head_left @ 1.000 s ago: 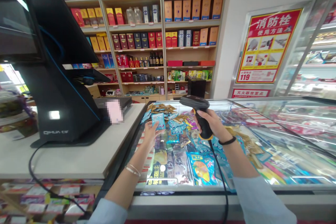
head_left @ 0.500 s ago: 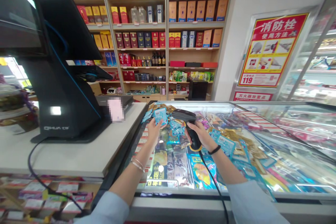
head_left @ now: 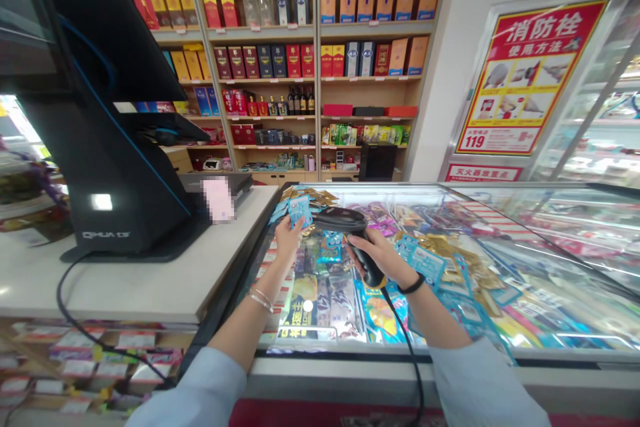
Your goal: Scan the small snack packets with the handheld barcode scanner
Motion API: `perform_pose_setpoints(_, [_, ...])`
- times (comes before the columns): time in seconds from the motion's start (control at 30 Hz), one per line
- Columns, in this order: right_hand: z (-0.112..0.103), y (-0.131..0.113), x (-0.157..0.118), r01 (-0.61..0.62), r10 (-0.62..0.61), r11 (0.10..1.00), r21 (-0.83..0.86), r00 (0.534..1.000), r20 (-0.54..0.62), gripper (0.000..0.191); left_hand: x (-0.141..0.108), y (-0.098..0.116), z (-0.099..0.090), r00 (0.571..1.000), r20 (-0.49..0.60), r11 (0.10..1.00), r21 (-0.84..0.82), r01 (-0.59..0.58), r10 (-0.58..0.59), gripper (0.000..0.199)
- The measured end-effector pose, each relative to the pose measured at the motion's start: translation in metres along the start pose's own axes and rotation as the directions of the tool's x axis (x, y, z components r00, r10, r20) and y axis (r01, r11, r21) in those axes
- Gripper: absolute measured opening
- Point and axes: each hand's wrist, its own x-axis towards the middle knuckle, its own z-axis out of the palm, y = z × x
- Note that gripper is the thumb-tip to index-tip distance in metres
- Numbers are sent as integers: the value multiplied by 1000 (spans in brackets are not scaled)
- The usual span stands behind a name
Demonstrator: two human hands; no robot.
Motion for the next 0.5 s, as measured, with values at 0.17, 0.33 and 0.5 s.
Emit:
perform_pose_setpoints(0.17, [-2, 4, 1, -4, 4, 1000, 24, 1000, -15, 35, 3, -2, 0, 1000, -17, 1000, -19, 13, -14, 42])
perform_pose_setpoints(0.33, [-2, 4, 1, 4, -5, 999, 34, 1000, 20, 35, 7, -3, -1, 1000, 9, 999, -41, 6, -6, 51])
perform_pose_setpoints(0.5, [-3, 4, 0, 7, -8, 999, 32, 1000, 18, 35, 4, -7, -2, 998, 57, 1000, -19, -22, 23, 47])
